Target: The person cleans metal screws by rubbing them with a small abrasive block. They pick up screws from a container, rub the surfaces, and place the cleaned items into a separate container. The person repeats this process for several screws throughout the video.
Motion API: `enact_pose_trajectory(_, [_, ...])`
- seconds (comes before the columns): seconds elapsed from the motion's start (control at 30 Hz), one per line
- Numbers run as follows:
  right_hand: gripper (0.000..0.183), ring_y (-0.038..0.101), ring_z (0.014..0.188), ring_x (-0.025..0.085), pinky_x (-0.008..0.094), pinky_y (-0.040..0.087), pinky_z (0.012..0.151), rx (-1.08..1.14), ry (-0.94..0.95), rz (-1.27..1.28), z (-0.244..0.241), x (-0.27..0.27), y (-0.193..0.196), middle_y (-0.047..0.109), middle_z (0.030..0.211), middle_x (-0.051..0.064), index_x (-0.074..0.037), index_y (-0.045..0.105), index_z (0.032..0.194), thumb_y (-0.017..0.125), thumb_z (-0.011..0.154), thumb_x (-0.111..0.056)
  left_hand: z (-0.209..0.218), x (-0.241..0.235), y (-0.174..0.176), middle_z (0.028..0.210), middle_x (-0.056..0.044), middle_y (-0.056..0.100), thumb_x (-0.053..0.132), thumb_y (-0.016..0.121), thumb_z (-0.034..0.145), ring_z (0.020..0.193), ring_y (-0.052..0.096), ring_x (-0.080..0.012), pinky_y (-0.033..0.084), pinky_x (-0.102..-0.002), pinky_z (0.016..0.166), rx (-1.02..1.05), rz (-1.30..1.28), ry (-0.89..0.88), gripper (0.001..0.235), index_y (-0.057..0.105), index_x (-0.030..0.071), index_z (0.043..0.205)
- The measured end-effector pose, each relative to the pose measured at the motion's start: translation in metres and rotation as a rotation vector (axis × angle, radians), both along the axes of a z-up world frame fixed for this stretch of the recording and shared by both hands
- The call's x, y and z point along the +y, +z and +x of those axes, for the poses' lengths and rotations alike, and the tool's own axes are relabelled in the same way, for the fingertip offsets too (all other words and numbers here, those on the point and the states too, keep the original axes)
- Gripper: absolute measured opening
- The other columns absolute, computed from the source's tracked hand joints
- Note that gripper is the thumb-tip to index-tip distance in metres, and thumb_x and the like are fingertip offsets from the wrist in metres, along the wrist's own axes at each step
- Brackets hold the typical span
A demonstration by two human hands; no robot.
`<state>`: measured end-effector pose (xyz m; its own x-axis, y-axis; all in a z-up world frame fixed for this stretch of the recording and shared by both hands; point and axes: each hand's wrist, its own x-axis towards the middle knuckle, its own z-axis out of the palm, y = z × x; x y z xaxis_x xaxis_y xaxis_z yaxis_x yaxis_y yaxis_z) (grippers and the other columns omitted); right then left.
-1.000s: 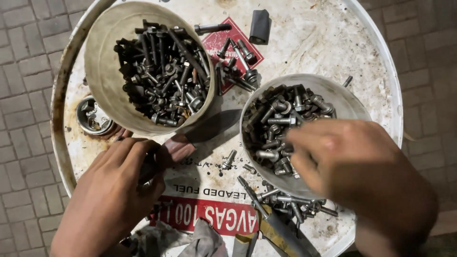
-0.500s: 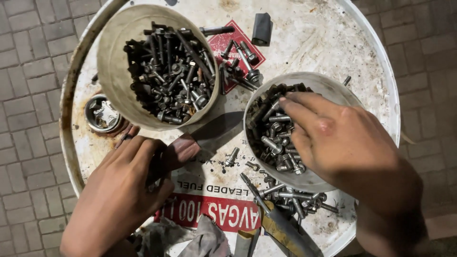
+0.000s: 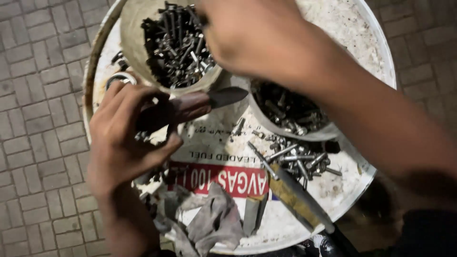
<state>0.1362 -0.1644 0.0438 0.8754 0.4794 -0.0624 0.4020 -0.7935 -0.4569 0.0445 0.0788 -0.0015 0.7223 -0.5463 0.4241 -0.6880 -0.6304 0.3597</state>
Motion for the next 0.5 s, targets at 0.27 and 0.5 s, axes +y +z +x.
enact_pose_trajectory(0.27, [0.020,0.039,0.058,0.016,0.033,0.033,0.051,0.114,-0.101,0.041,0.005,0.026,0.010,0.046,0.075,-0.002,-0.016,0.050,0.092,0.041,0.108,-0.022,0.004,0.001,-0.006,0.113,-0.019,0.067,0.022,0.078,0.088,0.100,0.055,-0.0333,0.049,-0.042,0.085,-0.066,-0.239,-0.119,0.052,0.056,-0.005,0.125])
enact_pose_trajectory(0.5, [0.031,0.039,0.077,0.009,0.029,0.035,0.073,0.114,0.001,0.294,-0.025,-0.024,0.009,0.041,0.086,-0.009,-0.023,0.044,0.088,0.047,0.117,-0.030,-0.008,-0.006,0.001,0.107,-0.018,0.067,0.011,0.072,0.082,0.094,0.059,-0.0303,0.053,-0.040,0.076,-0.123,-0.288,-0.171,0.042,0.058,-0.004,0.118])
